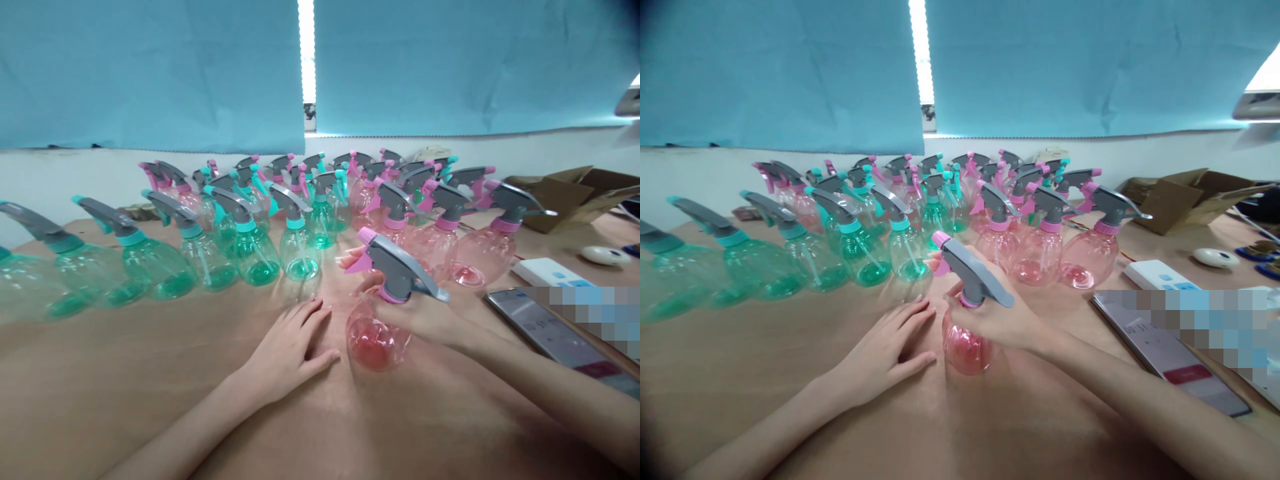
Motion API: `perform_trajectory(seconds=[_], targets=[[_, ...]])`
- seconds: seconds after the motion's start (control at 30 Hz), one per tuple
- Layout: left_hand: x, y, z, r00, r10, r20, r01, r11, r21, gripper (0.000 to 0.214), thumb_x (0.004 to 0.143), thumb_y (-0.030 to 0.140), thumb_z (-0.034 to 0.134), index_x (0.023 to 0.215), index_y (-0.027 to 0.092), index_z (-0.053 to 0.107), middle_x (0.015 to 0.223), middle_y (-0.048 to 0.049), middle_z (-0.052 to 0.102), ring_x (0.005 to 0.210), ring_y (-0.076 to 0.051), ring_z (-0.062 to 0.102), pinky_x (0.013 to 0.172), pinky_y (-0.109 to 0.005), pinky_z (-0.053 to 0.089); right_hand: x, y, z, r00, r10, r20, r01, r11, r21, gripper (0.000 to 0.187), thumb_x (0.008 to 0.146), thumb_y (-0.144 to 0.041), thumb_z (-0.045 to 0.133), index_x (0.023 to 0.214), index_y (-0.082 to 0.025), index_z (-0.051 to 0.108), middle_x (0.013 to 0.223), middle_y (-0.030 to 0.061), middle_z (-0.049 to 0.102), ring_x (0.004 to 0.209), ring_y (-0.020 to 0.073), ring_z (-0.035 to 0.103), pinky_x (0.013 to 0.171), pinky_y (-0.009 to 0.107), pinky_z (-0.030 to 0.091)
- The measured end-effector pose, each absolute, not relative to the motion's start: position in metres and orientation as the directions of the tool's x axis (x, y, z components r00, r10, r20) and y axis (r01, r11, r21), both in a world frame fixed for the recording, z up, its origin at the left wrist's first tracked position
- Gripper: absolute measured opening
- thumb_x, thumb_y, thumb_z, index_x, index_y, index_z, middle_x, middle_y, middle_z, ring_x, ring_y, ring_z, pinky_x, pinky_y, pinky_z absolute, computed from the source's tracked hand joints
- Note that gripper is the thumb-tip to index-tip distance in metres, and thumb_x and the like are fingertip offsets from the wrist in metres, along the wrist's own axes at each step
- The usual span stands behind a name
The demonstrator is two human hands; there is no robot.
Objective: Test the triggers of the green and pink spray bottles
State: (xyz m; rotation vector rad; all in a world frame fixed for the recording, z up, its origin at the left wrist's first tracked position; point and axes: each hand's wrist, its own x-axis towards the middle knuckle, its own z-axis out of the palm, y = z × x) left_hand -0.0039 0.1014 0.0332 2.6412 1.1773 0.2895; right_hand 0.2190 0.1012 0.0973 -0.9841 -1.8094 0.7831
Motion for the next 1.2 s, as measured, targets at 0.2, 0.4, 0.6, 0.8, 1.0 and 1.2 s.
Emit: perform_trajectory(seconds=[0.2,0.4,0.6,0.8,1.0,1.2], targets=[[-0.004,0.101,0.033,0.657,0.750,0.072,0.708,-0.647,0.283,0.061,0.092,0.053,0.052,0.140,0.018,0.040,0.150,-0.0139,0.038,0.138,-0.030,0.033,0.110,-0.049,0.030,0.219,0.100,0.097,-0.268,0.870,0.413,0.290,0.482,-0.827,0.050,0.066,-0.012,0.050,0.114,-0.030,0.051,0.107,0.0008,0.063,0.073,0.0130,0.066,0.067,0.025,0.055],[-0.004,0.102,0.034,0.657,0.749,0.083,0.707,-0.650,0.278,0.062,0.092,0.053,0.052,0.141,0.017,0.040,0.149,-0.0138,0.038,0.138,-0.030,0.033,0.110,-0.048,0.030,0.219,0.101,0.098,-0.267,0.879,0.394,0.310,0.466,-0.829,0.030,0.067,-0.015,0.051,0.094,-0.027,0.056,0.087,-0.0016,0.061,0.066,0.0124,0.062,0.061,0.025,0.053],[-0.003,0.101,0.034,0.657,0.751,0.069,0.711,-0.647,0.274,0.062,0.092,0.052,0.053,0.140,0.015,0.040,0.149,-0.0154,0.038,0.138,-0.030,0.033,0.111,-0.047,0.029,0.220,0.101,0.093,-0.228,0.892,0.390,0.397,0.451,-0.799,0.016,0.065,-0.017,0.050,0.078,-0.026,0.054,0.073,-0.0021,0.061,0.064,0.0148,0.060,0.062,0.029,0.053],[-0.004,0.101,0.035,0.658,0.750,0.068,0.707,-0.646,0.289,0.061,0.092,0.052,0.053,0.140,0.018,0.040,0.149,-0.0146,0.038,0.138,-0.030,0.033,0.110,-0.049,0.030,0.219,0.098,0.111,-0.246,0.884,0.397,0.425,0.466,-0.776,0.025,0.059,-0.015,0.048,0.078,-0.029,0.055,0.064,-0.0024,0.058,0.067,0.0197,0.063,0.059,0.031,0.054],[-0.003,0.101,0.035,0.655,0.753,0.071,0.708,-0.643,0.293,0.058,0.092,0.051,0.053,0.139,0.020,0.041,0.150,-0.0132,0.038,0.138,-0.030,0.033,0.110,-0.049,0.031,0.218,0.093,0.128,-0.197,0.892,0.407,0.449,0.451,-0.772,0.014,0.059,-0.016,0.050,0.053,-0.027,0.042,0.039,-0.0052,0.038,0.033,0.0118,0.035,0.035,0.027,0.038],[-0.004,0.101,0.035,0.660,0.747,0.078,0.701,-0.649,0.296,0.058,0.092,0.051,0.053,0.139,0.020,0.041,0.149,-0.0138,0.039,0.137,-0.031,0.034,0.109,-0.049,0.031,0.222,0.096,0.122,-0.189,0.900,0.392,0.463,0.434,-0.773,0.017,0.058,-0.018,0.052,0.051,-0.026,0.039,0.038,-0.0053,0.033,0.033,0.0115,0.033,0.033,0.026,0.036]])
